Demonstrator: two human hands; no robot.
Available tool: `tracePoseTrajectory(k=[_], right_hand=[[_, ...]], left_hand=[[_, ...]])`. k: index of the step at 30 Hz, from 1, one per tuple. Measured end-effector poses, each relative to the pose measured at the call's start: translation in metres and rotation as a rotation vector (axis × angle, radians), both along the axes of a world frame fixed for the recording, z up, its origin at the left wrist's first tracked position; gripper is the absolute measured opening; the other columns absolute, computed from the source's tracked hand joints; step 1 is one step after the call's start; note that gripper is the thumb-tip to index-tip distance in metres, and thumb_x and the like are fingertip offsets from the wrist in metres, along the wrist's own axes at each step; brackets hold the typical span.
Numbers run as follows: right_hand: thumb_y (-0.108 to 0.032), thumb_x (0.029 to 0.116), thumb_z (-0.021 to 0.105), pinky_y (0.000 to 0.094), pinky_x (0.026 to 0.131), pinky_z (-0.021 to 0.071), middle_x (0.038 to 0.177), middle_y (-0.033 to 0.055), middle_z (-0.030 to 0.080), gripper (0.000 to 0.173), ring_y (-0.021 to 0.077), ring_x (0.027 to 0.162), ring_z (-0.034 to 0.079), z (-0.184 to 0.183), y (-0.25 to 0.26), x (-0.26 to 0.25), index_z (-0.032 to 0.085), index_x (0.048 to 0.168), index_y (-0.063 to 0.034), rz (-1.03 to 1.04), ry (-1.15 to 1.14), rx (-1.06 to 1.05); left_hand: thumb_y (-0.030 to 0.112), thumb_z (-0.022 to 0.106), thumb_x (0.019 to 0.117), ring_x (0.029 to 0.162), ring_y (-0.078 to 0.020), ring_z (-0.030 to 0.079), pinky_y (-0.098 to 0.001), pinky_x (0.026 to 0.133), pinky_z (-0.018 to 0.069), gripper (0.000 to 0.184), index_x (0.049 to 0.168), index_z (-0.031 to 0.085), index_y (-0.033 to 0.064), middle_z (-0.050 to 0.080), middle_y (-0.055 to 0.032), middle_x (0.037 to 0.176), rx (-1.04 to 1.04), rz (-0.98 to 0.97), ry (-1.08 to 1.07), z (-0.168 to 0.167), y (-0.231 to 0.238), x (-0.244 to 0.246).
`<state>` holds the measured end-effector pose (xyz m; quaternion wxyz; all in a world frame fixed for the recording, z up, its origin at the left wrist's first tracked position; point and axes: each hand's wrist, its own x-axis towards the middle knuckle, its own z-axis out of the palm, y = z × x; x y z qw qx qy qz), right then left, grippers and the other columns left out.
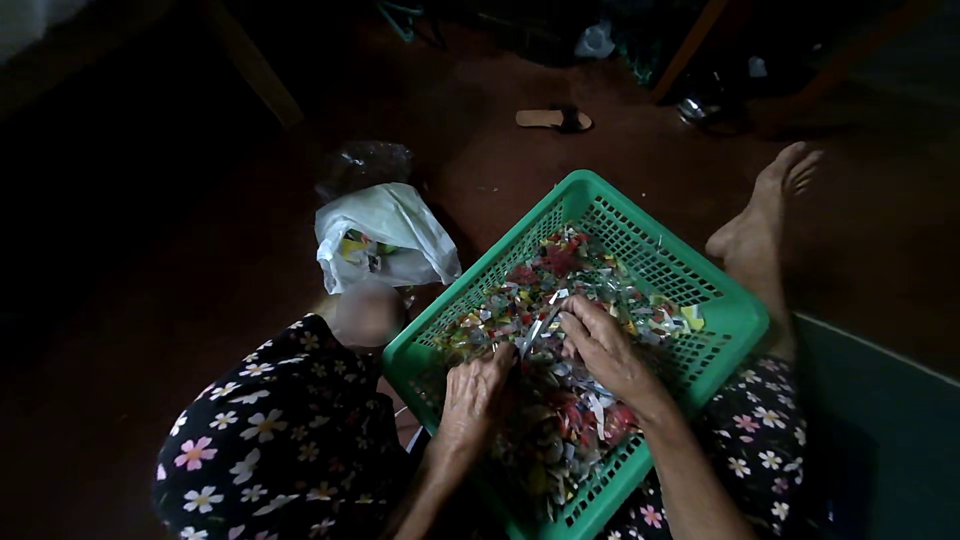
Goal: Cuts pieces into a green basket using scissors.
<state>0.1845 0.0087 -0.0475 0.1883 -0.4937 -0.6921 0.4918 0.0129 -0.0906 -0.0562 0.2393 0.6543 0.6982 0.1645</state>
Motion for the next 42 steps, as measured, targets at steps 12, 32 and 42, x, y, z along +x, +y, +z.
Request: tracePoseTrajectory(k=[12, 32, 42], right_hand=[[-0.016, 0.1077, 0.044, 0.0299, 0.073, 0.0531, 0.087, 0.0096, 0.062, 0.029, 0.0127, 0.073, 0.061, 0.003, -0.013, -0.013, 0.065, 0.111, 0.0038, 0.049, -0.1, 0.011], [-0.046, 0.0885, 0.078, 0.0675, 0.101, 0.0456, 0.153, 0.0227, 0.044, 0.076, 0.0458, 0.13, 0.053, 0.006, 0.002, 0.027, 0.05, 0.15, -0.0112, 0.064, -0.487, 0.147], [-0.007, 0.0932, 0.072, 0.0645, 0.099, 0.0485, 0.133, 0.0237, 0.061, 0.042, 0.0458, 0.122, 0.059, -0.007, 0.005, 0.006, 0.064, 0.135, -0.005, 0.27, -0.583, 0.207]], left_hand=[[0.007, 0.059, 0.0937, 0.09, -0.0436, 0.07, -0.0581, 0.077, 0.0541, 0.029, 0.12, 0.065, -0.0032, 0.07, -0.0239, 0.094, -0.042, -0.045, -0.089, -0.004, 0.011, 0.0], [0.027, 0.065, 0.0971, 0.1, -0.0382, 0.068, -0.0591, 0.083, 0.0543, 0.047, 0.137, 0.056, 0.003, 0.069, -0.0187, 0.11, -0.147, -0.096, -0.157, 0.023, -0.031, -0.04], [0.02, 0.068, 0.0937, 0.086, -0.0375, 0.071, -0.0575, 0.076, 0.0546, 0.036, 0.125, 0.065, 0.0033, 0.071, -0.0175, 0.093, -0.133, 0.037, -0.088, 0.024, -0.04, -0.04]])
